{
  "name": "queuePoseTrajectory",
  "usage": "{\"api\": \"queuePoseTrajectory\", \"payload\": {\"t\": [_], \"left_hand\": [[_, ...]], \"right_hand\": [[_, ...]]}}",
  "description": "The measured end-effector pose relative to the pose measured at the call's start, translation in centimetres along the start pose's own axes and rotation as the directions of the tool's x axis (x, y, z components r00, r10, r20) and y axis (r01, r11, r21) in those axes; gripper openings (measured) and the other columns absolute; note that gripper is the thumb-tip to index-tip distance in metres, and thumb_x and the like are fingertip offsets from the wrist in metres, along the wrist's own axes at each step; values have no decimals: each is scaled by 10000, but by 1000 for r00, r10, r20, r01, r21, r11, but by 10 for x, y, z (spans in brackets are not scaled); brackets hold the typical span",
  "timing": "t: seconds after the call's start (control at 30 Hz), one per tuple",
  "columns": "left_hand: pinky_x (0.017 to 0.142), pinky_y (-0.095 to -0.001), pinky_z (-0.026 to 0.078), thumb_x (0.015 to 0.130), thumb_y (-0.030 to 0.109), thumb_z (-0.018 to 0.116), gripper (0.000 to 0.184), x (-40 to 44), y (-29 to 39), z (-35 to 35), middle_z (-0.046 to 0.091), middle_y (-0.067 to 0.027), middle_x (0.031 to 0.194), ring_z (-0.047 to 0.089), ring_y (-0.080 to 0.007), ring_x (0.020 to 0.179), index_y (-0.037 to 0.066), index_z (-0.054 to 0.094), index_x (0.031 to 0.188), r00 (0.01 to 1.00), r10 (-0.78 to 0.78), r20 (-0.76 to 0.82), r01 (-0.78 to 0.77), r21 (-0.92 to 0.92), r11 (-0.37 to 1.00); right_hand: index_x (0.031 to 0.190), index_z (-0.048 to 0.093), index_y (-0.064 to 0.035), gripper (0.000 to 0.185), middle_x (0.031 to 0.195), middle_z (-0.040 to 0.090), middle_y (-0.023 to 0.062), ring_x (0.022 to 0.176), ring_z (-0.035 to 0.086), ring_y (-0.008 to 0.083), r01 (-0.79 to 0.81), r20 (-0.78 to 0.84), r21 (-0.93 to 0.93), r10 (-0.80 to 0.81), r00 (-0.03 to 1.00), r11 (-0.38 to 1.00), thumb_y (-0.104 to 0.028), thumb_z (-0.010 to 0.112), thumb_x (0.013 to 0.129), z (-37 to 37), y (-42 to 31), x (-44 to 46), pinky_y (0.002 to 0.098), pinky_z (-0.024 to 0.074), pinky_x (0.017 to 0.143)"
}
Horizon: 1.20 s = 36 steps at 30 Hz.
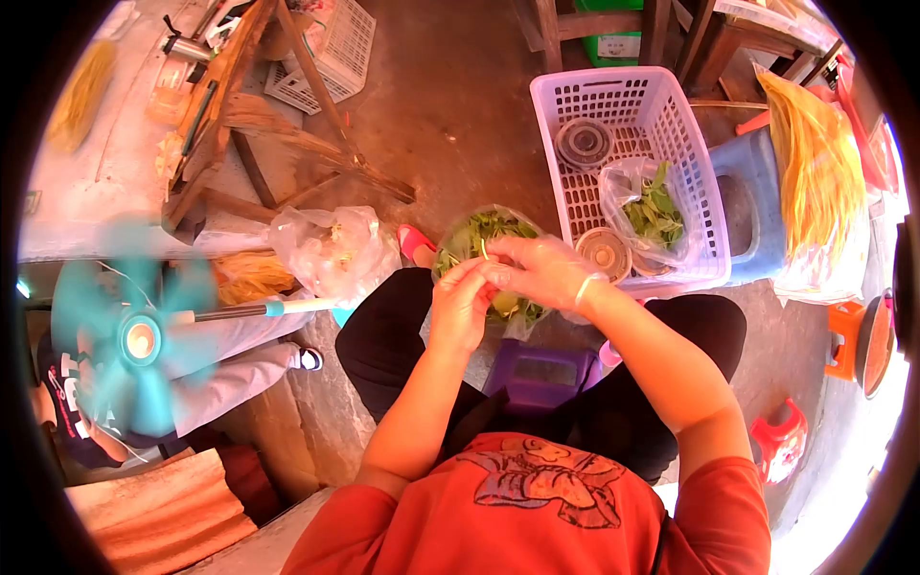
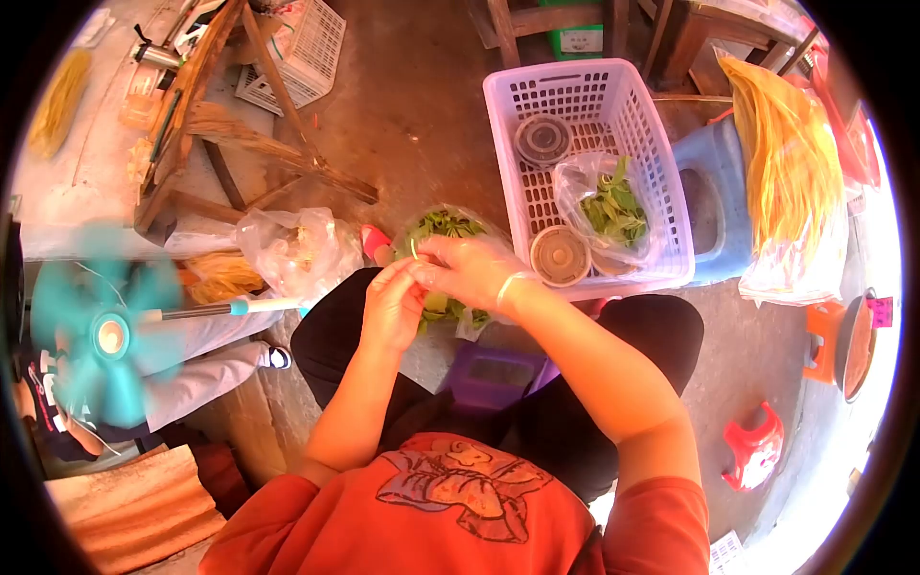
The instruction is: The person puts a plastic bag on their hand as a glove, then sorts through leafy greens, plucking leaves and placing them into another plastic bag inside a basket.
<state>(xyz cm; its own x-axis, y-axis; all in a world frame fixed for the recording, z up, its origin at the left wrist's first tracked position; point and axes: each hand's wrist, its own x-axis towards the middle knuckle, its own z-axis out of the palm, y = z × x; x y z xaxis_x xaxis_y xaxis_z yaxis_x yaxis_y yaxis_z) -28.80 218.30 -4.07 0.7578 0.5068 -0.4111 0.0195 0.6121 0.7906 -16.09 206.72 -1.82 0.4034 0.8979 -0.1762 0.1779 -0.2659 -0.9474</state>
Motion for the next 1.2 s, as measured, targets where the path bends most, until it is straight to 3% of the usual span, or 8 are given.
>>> {"api": "queuePoseTrajectory", "payload": {"t": [0.13, 0.23, 0.43, 0.53, 0.77, 0.9, 1.1, 1.2], "left_hand": [[675, -243, 461, 859, 110, 600, 145, -9, 9, 0, 638, -59, 848, 595, -124, 751, 1, 602, 955, 998, -32, -54, 32, -11, 999], [661, -240, 463, 866, 123, 598, 130, -12, 9, 6, 635, -62, 864, 590, -118, 739, 0, 597, 909, 995, 31, -97, 9, 386, 923], [690, -217, 411, 880, 89, 594, 62, -2, -13, 6, 571, -4, 802, 500, -69, 724, 29, 587, 863, 957, 290, 3, -265, 419, 869], [706, -224, 387, 891, 82, 577, 65, 1, -26, 13, 531, 5, 807, 471, -73, 754, 39, 566, 844, 876, 482, 12, -424, 497, 758], [795, -320, 480, 902, 116, 564, 92, 44, -35, 14, 539, -34, 826, 547, -135, 766, 72, 508, 845, 917, 353, -186, -383, -160, 910], [841, -379, 503, 902, 111, 551, 61, 62, -32, -29, 595, -70, 902, 595, -190, 825, 52, 534, 898, 979, 199, -46, -204, -138, 969], [731, -334, 506, 724, -54, 490, 211, 65, -153, -144, 608, -64, 845, 590, -189, 766, 33, 567, 900, 913, -404, -51, 407, 155, 900], [705, -350, 479, 761, 27, 500, 127, 71, -197, -161, 587, -114, 819, 565, -272, 749, 22, 566, 869, 946, -216, -241, 324, 730, 602]], "right_hand": [[1097, 583, -28, 354, 946, 651, 178, 856, 642, 276, 91, -97, 81, -83, 992, 993, -298, 567, 868, 12, 4, -6, 334, 484, 760], [987, 601, -19, 273, 867, 655, 160, 743, 636, 312, 174, 1, -212, -178, 984, 962, -258, 565, 861, 7, 5, -13, 365, 493, 687], [829, 594, -72, 167, 742, 601, 169, 674, 585, 353, 200, 43, -719, -244, 969, 666, -228, 538, 856, 8, 10, -17, 415, 465, 610], [825, 590, -61, 161, 748, 595, 181, 714, 579, 360, 177, -51, -645, -273, 961, 743, -202, 519, 855, 5, 8, -19, 421, 460, 620], [878, 593, -18, 285, 846, 611, 221, 807, 604, 370, 8, -576, 86, 43, 816, 996, -228, 400, 883, 16, 61, 20, 421, 466, 693], [827, 590, -37, 265, 704, 534, 20, 561, 515, 97, 221, -593, 511, 154, 791, 831, -239, 449, 927, -35, 53, 17, 243, 421, 554], [851, 611, -41, 209, 743, 566, 3, 621, 511, 89, -8, -399, 732, 437, 806, 682, -221, 504, 857, -52, 66, 8, 233, 406, 588], [851, 587, -49, 292, 622, 499, -15, 524, 460, 67, -23, -383, 660, 364, 849, 751, -322, 503, 910, -42, 79, 14, 205, 364, 489]]}}
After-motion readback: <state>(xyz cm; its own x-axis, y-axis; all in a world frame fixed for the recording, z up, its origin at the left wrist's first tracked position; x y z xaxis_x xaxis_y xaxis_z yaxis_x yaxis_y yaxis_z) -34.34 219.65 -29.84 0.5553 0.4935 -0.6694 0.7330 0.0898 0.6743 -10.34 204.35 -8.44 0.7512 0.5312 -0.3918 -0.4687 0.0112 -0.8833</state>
